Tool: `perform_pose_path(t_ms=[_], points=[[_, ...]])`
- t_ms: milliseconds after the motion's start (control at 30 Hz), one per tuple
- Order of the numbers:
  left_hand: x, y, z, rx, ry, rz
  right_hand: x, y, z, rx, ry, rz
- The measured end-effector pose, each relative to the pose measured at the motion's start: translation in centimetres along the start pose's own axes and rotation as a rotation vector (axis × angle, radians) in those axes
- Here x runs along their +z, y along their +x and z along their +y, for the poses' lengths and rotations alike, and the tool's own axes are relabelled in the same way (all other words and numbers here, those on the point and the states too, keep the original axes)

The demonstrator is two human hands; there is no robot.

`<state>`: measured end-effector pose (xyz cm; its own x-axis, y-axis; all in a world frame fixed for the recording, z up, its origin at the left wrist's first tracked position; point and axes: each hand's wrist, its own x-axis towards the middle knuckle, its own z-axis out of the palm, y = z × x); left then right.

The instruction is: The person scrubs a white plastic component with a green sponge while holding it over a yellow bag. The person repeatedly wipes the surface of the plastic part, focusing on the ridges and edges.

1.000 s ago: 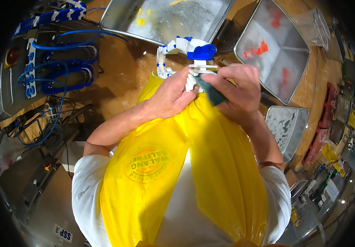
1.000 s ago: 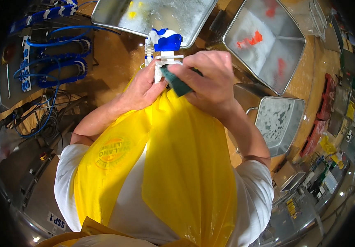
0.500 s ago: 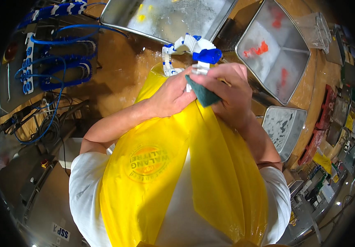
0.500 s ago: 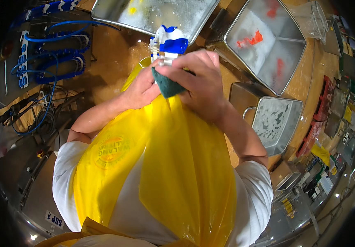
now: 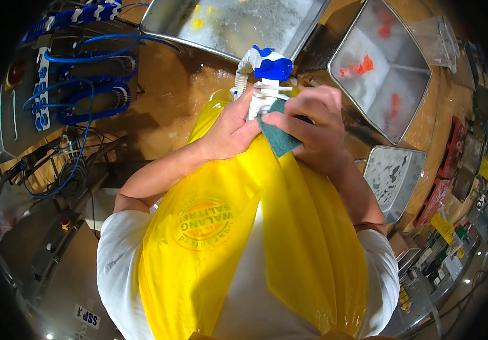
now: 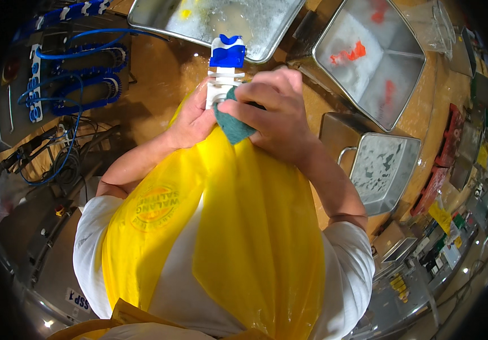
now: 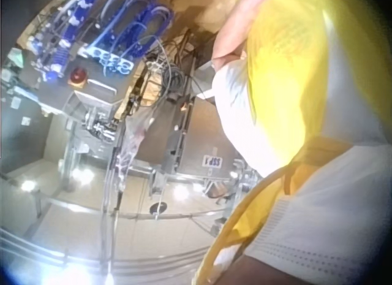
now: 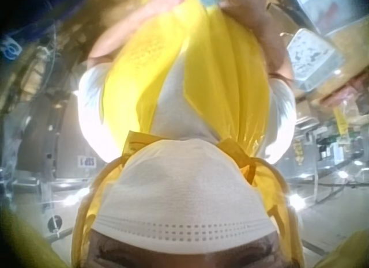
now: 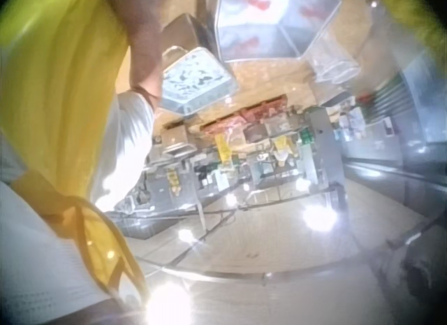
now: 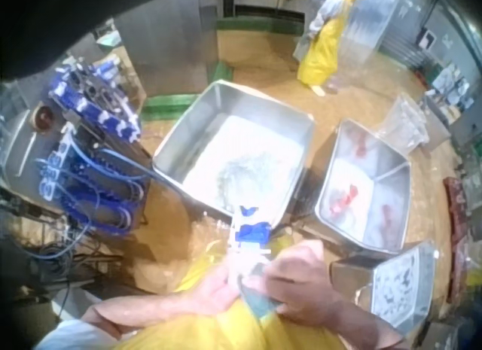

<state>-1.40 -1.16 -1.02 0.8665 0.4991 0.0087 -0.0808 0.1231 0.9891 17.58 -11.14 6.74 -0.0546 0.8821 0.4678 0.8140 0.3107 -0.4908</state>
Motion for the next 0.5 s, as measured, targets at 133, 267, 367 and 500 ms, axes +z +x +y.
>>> perform_pose_path(t_ms=[133, 267, 367, 500], points=[[-0.5, -0.1, 0.0, -0.032, 0.028, -0.066, -0.3, -1.6, 1.2, 0.073, 0.098, 0.06], [-0.4, 0.4, 0.6, -0.063, -0.01, -0.046, -1.2, 0.3, 1.1, 0.064, 0.098, 0.035], [-0.4, 0.9, 0.8, 0.011, 0.123, -0.089, 0.1, 0.5, 2.1, 0.022, 0.029, 0.042], [-0.8, 1.5, 0.4, 0.104, 0.28, -0.142, 1.2, 1.0, 2.1, 0.048, 0.047, 0.084]])
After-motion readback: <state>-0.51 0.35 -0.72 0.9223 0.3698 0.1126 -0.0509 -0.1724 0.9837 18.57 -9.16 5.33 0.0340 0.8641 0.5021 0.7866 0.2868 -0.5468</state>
